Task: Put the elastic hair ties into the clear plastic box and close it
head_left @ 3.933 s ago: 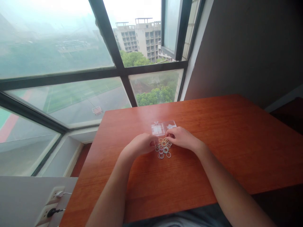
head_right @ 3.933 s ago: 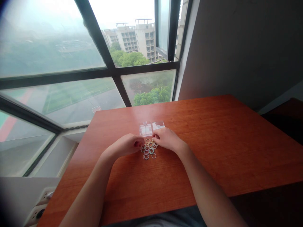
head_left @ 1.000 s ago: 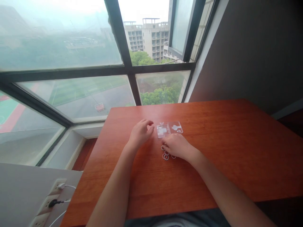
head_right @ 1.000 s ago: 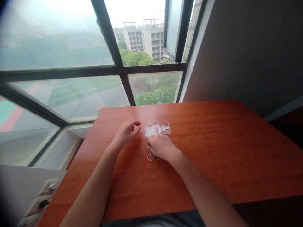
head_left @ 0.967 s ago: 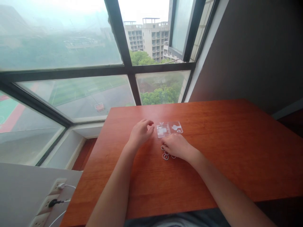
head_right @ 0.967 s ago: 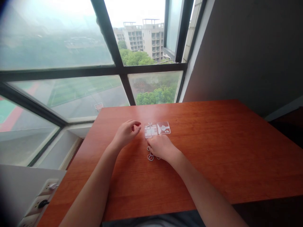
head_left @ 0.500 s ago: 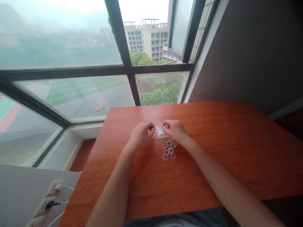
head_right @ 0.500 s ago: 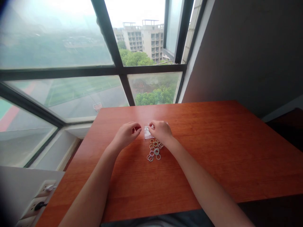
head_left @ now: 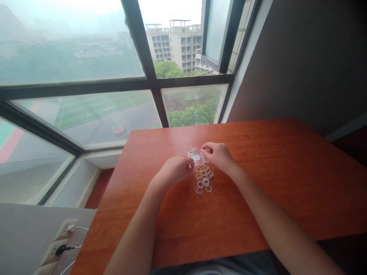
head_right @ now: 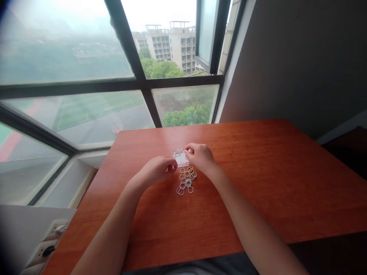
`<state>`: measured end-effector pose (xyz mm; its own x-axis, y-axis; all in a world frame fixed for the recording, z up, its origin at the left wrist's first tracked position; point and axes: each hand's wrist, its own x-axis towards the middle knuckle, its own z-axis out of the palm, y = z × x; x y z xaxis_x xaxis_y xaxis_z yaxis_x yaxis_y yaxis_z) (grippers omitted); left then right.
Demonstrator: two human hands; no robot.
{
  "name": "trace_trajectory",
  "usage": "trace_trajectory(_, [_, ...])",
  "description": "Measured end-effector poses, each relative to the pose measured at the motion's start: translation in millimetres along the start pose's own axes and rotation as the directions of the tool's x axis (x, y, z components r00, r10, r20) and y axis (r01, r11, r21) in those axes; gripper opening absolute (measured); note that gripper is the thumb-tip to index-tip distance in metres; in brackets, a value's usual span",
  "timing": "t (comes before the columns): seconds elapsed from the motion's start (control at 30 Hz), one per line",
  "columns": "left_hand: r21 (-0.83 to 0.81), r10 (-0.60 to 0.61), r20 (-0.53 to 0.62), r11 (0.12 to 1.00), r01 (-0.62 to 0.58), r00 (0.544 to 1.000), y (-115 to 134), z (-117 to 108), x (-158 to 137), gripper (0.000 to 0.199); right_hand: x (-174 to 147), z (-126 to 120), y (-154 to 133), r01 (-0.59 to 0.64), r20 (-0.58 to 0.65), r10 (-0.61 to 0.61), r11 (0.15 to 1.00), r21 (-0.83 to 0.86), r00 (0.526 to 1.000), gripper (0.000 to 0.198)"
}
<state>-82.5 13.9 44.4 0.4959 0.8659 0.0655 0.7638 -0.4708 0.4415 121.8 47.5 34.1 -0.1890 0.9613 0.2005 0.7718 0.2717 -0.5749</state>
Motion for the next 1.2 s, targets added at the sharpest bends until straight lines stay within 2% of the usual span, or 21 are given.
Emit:
trace_trajectory(0.13, [0.015,0.038,0.093,0.999,-0.040,0.995,14.7,3.0,0.6,0.013,-5.4,-7.0,5.3,0.001,0.027,-0.002,0.999,0.051,1.000,0.020])
trace_trajectory(0.43, [0.075,0.169,0.201,0.980,-0.187,0.965,35.9,19.1,3.1,0.013,-4.9,-12.6,8.3,-0.017,0.076,0.013,0.998,0.053,0.997,0.018])
trace_trajectory(0.6, [0.104,0.176,0.210,0.974,-0.201,0.962,37.5,27.1,3.8,0.014,-4.8,-12.5,7.6,-0.013,0.080,0.010,0.999,0.037,0.997,0.017])
trace_trajectory(0.73, [0.077,0.180,0.200,0.977,-0.199,0.963,38.5,24.5,3.9,0.016,-5.4,-15.5,6.7,-0.010,0.082,0.007,0.999,0.035,0.997,0.017])
trace_trajectory(0.83, [0.047,0.127,0.141,0.990,-0.135,0.982,35.1,16.5,5.4,0.012,-7.5,-22.3,6.8,0.004,0.145,-0.006,1.000,0.016,0.989,0.017])
trace_trajectory(0.93, [-0.009,0.046,-0.002,0.999,-0.046,0.999,24.2,8.5,8.2,0.011,-11.6,-30.1,6.0,0.039,0.274,-0.035,0.999,-0.010,0.961,0.016])
trace_trajectory(1.1, [-0.153,-0.091,-0.205,0.986,0.059,0.975,-3.2,7.7,12.9,0.009,-21.2,-33.0,-1.0,0.110,0.521,-0.075,0.993,-0.037,0.850,0.014])
trace_trajectory(1.2, [-0.232,-0.161,-0.284,0.968,0.096,0.945,-15.6,13.1,14.9,0.010,-25.7,-27.9,-6.6,0.142,0.593,-0.057,0.985,-0.097,0.803,0.013])
